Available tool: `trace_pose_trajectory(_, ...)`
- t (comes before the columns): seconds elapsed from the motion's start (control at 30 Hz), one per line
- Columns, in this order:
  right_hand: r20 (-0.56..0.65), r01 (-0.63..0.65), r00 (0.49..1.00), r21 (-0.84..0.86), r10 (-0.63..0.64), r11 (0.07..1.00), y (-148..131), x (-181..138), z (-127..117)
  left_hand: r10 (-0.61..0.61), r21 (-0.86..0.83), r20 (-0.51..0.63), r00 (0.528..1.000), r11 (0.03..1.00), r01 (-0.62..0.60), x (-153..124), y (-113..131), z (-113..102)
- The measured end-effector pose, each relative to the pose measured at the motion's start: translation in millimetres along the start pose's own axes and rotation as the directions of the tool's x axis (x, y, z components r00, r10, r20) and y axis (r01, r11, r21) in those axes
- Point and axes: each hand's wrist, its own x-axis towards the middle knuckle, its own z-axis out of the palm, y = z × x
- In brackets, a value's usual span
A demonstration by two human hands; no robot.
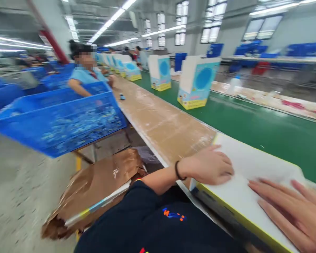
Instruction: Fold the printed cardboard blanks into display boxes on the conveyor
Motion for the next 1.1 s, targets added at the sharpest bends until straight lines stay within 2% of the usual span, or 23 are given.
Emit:
trace_pose_trajectory(0.03,0.04,0.001,0.999,0.01,-0.002,1.0,-11,-4,-3,-0.022,-0.007,-0.046,0.999,1.0,0.021,-5,-2,2)
trace_pose_trajectory(0.13,-0.042,-0.179,0.983,0.031,0.181,0.983,-40,-3,-9,-0.092,-0.045,-0.145,0.985,0.995,0.086,-17,-9,6)
trace_pose_trajectory(0.17,-0.033,-0.213,0.976,0.014,0.213,0.977,-47,0,-11,-0.103,-0.053,-0.155,0.983,0.994,0.096,-19,-11,6)
trace_pose_trajectory(0.27,0.083,-0.236,0.968,-0.018,0.237,0.971,-60,8,-16,-0.098,-0.035,-0.13,0.987,0.995,0.094,-25,-12,3)
trace_pose_trajectory(0.4,0.202,-0.277,0.943,0.036,0.264,0.96,-65,14,-21,-0.098,-0.009,-0.104,0.99,0.995,0.098,-26,-11,1)
trace_pose_trajectory(0.5,0.154,-0.326,0.94,0.141,0.305,0.935,-64,12,-18,-0.11,-0.032,-0.127,0.986,0.994,0.107,-26,-12,1)
trace_pose_trajectory(0.57,0.03,-0.36,0.931,0.246,0.364,0.9,-62,7,-12,-0.099,-0.042,-0.119,0.988,0.995,0.095,-26,-13,2)
trace_pose_trajectory(0.63,-0.121,-0.406,0.875,0.342,0.468,0.847,-57,0,-5,-0.094,-0.063,-0.112,0.989,0.994,0.087,-26,-15,3)
trace_pose_trajectory(0.7,-0.159,-0.468,0.802,0.43,0.575,0.772,-52,-7,0,-0.133,-0.126,-0.161,0.978,0.985,0.113,-27,-18,8)
trace_pose_trajectory(0.8,0.035,-0.586,0.75,0.5,0.661,0.638,-48,-10,0,-0.254,-0.298,-0.285,0.924,0.94,0.167,-29,-25,20)
trace_pose_trajectory(0.87,0.139,-0.646,0.72,0.492,0.68,0.583,-49,-7,-4,-0.301,-0.408,-0.303,0.905,0.898,0.162,-31,-29,28)
trace_pose_trajectory(1.0,0.151,-0.69,0.68,0.464,0.718,0.556,-59,4,-12,-0.296,-0.509,-0.272,0.916,0.852,0.124,-35,-30,37)
trace_pose_trajectory(1.1,0.139,-0.699,0.659,0.476,0.739,0.534,-65,9,-10,-0.308,-0.565,-0.307,0.9,0.821,0.088,-36,-27,41)
